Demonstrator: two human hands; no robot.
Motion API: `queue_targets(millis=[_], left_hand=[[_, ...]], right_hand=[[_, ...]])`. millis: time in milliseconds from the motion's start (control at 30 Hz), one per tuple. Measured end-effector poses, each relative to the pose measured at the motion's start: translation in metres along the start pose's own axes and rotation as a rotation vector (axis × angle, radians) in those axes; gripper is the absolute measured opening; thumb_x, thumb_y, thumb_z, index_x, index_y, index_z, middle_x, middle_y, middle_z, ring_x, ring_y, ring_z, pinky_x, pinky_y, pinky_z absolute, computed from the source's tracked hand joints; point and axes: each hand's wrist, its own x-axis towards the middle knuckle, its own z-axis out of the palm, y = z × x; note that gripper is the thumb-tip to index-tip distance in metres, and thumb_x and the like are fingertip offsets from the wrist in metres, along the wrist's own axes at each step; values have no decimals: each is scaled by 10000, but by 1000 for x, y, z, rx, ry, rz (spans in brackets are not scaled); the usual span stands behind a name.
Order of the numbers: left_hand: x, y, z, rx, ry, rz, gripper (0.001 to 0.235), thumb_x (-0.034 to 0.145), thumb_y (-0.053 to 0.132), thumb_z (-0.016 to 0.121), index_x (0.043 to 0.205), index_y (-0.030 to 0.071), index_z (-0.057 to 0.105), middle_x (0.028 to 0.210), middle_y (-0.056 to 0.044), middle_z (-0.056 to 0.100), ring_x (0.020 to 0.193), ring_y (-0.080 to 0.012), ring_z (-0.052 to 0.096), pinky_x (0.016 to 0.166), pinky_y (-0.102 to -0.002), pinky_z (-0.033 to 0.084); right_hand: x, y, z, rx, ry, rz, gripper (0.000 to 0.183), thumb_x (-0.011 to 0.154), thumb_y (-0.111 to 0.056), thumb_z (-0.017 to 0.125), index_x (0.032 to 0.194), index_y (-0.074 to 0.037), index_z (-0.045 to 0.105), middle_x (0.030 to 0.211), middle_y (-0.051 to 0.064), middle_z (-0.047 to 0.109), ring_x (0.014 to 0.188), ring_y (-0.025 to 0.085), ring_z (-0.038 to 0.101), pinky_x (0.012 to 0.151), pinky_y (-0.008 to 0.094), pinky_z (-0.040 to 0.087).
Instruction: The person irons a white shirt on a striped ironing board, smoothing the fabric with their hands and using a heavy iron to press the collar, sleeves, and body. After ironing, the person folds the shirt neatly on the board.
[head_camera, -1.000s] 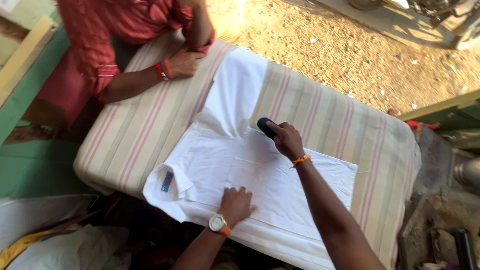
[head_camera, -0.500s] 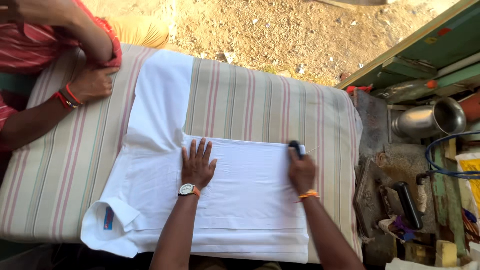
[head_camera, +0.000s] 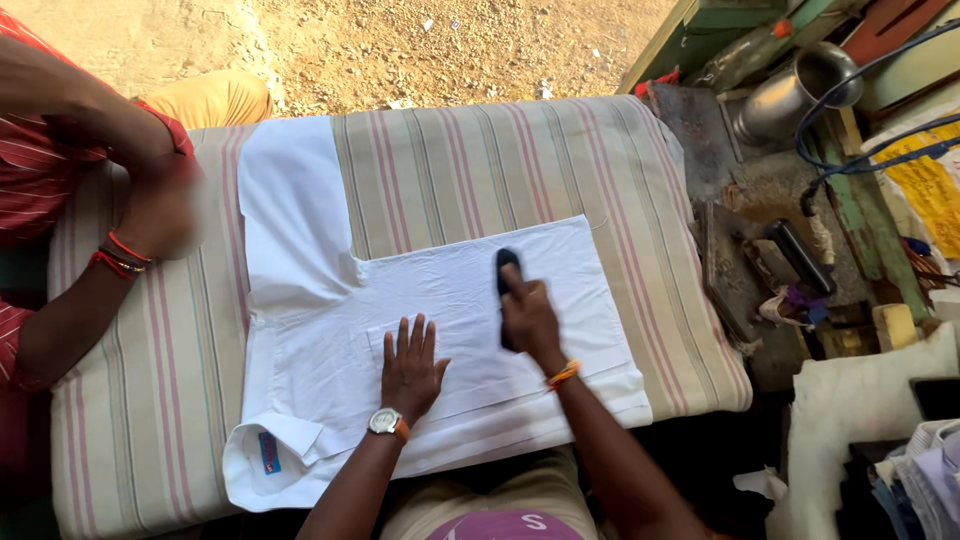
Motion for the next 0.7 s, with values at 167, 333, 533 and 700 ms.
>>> queue_targets(millis=[167, 333, 533, 700], left_hand=[[-25, -1, -4, 35, -110, -92, 837, 936, 618, 458, 1555, 71, 322, 1651, -147, 244, 1530, -367, 170, 1212, -587, 110], [-24, -2, -7, 0, -76, -95, 831, 940, 620, 457, 1565, 94, 302, 1668, -117, 209, 1544, -352, 146, 1227, -581, 99], [-13, 8, -16, 35, -193, -177, 785, 945, 606, 454, 1558, 137, 312, 1687, -97, 152, 1551, -374, 92, 1201, -646, 70], [55, 25, 1, 36, 133, -225, 696, 986, 549, 460, 1561, 167, 370, 1699, -91, 221, 1560, -409, 156, 1216, -651, 103]], right_hand=[[-84, -38, 72, -395, -145, -204, 524, 824, -157, 632, 1329, -295, 643, 962, 163, 605, 836, 362, 613, 699, 500, 502], [-64, 101, -70, -748, 170, 69, 494, 922, -206, 607, 1407, -302, 617, 899, 194, 591, 828, 392, 619, 696, 535, 511], [3, 150, -170, -483, 363, 323, 533, 932, -185, 510, 1455, -173, 614, 1057, 246, 598, 920, 394, 610, 856, 510, 520], [35, 26, -19, -268, 84, -169, 592, 930, -69, 534, 1511, -182, 515, 1058, 245, 624, 942, 397, 615, 743, 492, 532]])
